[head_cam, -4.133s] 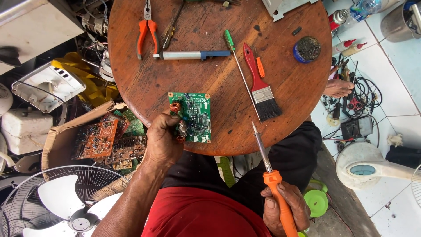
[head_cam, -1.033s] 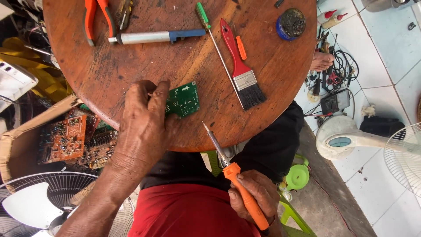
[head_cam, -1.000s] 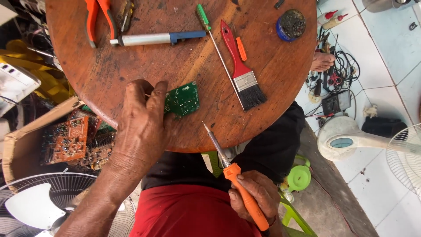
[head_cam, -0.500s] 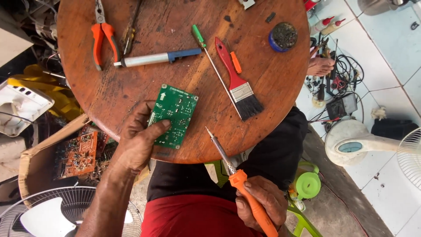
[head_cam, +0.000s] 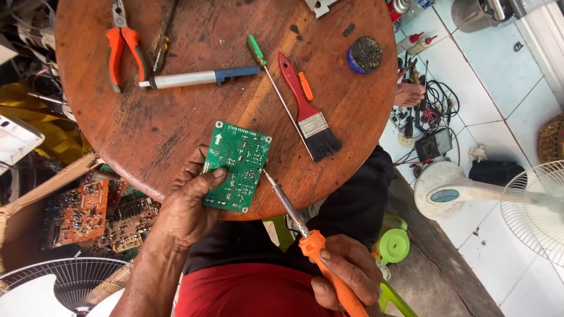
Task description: Desoldering components from a printed circuit board using a soldering iron and a desoldering pump on a wooden workbench.
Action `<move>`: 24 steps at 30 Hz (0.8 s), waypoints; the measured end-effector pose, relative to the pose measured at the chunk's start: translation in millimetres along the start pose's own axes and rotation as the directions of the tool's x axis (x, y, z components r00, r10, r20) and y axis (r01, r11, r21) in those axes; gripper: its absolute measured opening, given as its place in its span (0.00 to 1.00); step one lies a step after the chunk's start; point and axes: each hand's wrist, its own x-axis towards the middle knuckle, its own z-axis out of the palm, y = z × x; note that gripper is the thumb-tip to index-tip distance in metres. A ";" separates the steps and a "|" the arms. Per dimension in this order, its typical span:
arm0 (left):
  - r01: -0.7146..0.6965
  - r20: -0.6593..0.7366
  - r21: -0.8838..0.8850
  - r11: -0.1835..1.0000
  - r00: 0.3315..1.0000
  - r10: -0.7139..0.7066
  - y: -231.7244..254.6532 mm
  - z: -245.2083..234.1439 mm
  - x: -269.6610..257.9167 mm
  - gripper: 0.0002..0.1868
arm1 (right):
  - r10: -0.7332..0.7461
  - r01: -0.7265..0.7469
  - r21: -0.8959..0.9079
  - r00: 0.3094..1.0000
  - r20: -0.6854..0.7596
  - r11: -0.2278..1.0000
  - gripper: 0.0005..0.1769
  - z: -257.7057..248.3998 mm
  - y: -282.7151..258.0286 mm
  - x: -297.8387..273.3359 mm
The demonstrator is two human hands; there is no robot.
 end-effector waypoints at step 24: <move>0.149 0.056 0.133 0.980 0.986 -0.158 19.2 -34.6 28.1 0.18 | 0.016 -0.009 -0.055 0.992 0.128 0.998 0.16 21.2 12.0 4.4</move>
